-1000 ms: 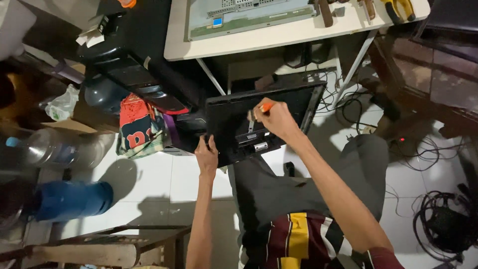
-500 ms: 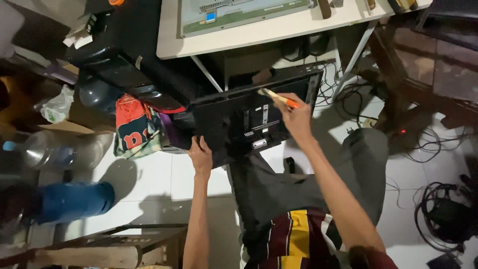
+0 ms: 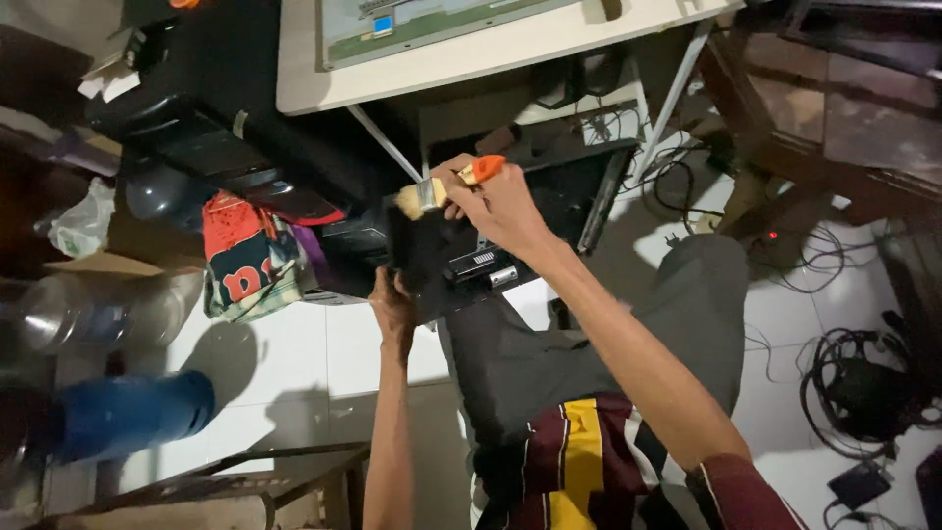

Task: Cleaning the interior of a monitor back cover using a paintbrush to remove dust.

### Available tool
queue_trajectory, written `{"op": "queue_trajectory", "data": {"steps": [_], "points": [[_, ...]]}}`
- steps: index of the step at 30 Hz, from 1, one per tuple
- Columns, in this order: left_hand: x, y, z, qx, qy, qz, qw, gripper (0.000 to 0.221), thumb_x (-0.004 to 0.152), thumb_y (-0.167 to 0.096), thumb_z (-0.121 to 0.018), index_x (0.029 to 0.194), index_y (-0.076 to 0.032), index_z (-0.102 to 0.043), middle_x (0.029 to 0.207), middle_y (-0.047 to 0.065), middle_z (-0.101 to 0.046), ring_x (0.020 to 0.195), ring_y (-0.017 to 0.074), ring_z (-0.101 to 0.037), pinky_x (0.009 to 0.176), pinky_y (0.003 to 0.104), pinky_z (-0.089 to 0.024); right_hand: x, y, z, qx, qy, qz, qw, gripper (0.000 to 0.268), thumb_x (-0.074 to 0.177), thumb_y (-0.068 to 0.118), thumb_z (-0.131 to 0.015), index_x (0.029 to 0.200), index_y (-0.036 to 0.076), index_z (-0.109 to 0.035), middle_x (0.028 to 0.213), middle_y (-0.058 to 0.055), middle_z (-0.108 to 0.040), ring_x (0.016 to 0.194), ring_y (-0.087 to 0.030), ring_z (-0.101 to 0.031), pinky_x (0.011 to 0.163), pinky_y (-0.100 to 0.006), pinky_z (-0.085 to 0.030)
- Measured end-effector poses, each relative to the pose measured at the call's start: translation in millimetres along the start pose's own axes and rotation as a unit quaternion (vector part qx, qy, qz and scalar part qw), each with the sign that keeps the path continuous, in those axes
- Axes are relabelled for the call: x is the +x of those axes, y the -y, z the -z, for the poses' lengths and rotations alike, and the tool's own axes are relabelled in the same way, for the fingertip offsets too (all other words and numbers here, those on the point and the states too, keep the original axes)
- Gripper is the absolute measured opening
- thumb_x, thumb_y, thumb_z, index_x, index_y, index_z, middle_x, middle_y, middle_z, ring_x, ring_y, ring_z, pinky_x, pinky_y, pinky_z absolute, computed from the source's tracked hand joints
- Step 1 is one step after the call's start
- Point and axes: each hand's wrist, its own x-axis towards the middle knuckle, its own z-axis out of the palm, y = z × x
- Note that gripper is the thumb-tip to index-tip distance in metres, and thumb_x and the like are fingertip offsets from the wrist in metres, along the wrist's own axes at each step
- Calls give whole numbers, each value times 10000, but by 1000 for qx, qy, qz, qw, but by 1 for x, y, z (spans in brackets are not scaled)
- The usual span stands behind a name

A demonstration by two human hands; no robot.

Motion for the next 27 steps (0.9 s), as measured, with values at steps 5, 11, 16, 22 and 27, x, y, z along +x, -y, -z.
{"op": "queue_trajectory", "data": {"steps": [5,11,16,22,27], "points": [[-10,15,6,88,-44,27,995,224,1098,-301,-453,1064,-121,-582,744,126,-681,639,373,-690,616,431,-577,-10,-28,49,-189,-39,9,981,218,888,93,-718,966,-109,-694,827,-335,-697,842,-529,-688,737,-559,-542],[-9,8,6,72,-69,-5,995,349,1107,-384,-408,1049,-101,-604,702,153,-661,591,379,-674,566,426,-559,-6,-132,178,-349,-108,-94,926,270,983,242,-708,925,-20,-732,807,-233,-718,852,-479,-690,810,-581,-489],[-8,10,-1,71,-71,-38,994,359,1112,-395,-427,1048,-95,-613,686,157,-652,590,386,-676,536,430,-554,-1,-159,202,-446,-76,-194,870,210,961,295,-731,898,97,-764,740,-178,-700,699,-439,-720,652,-547,-578],[-2,-8,3,62,-60,-45,995,345,1106,-384,-440,1044,-92,-611,712,150,-650,645,410,-678,574,460,-556,-14,-61,67,-287,-43,7,957,107,864,77,-651,913,-1,-705,870,-122,-746,672,-239,-683,583,-328,-527],[-5,23,2,74,-53,-45,995,281,1118,-319,-439,1070,-86,-590,721,160,-633,647,436,-653,579,496,-538,-13,-8,15,-62,13,41,997,117,966,126,-676,995,15,-696,801,-161,-727,732,-302,-760,725,-353,-593]]}}
